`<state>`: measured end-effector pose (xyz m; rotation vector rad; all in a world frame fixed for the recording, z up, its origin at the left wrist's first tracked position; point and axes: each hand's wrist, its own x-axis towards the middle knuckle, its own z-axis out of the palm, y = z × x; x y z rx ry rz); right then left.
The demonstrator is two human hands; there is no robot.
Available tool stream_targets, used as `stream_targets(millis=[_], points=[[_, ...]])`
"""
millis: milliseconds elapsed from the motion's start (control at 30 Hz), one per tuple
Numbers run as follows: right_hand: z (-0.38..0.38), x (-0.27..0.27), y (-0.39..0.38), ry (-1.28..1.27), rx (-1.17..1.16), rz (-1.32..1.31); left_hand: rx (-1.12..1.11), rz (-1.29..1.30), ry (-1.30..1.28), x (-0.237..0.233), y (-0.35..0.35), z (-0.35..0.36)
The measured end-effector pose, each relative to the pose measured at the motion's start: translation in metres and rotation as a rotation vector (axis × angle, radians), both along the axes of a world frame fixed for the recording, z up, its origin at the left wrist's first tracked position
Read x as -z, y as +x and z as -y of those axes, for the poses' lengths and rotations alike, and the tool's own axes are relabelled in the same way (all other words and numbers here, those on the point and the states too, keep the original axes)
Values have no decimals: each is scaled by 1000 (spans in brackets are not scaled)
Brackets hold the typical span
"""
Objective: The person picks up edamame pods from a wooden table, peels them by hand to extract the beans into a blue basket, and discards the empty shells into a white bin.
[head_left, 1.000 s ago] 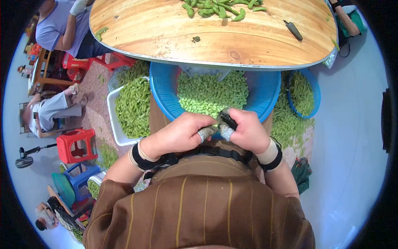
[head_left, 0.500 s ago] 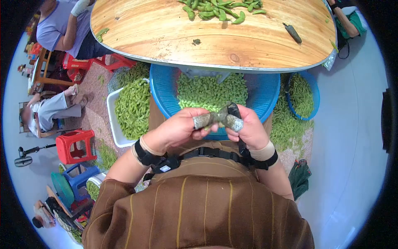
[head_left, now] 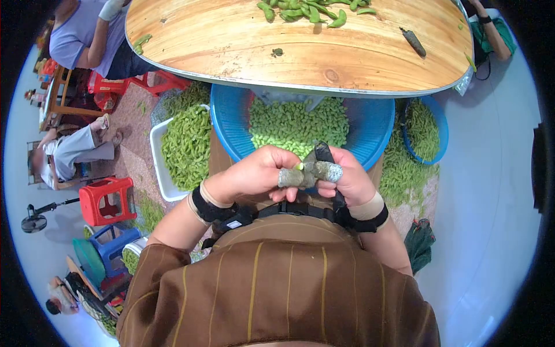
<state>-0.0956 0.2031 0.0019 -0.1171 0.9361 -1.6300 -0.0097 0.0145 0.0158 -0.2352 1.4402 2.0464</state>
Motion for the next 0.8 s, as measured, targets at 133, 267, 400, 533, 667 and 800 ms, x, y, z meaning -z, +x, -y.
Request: stream_targets(millis=[133, 267, 400, 533, 667, 800], points=[[1, -2, 0, -11, 6, 140, -3, 103, 303, 8, 0, 6], [2, 16, 5, 125, 165, -146, -120, 117, 172, 19, -3, 3], [-8, 7, 4, 152, 223, -268, -389, 201, -205, 32, -10, 9], [-27, 3, -1, 275, 321, -333, -382, 155, -197, 32, -7, 4], [-29, 6, -3, 310, 336, -408, -192, -33, -597, 34, -12, 1], [-19, 14, 1, 360, 309, -453, -100, 2, -682, 30, -17, 5]])
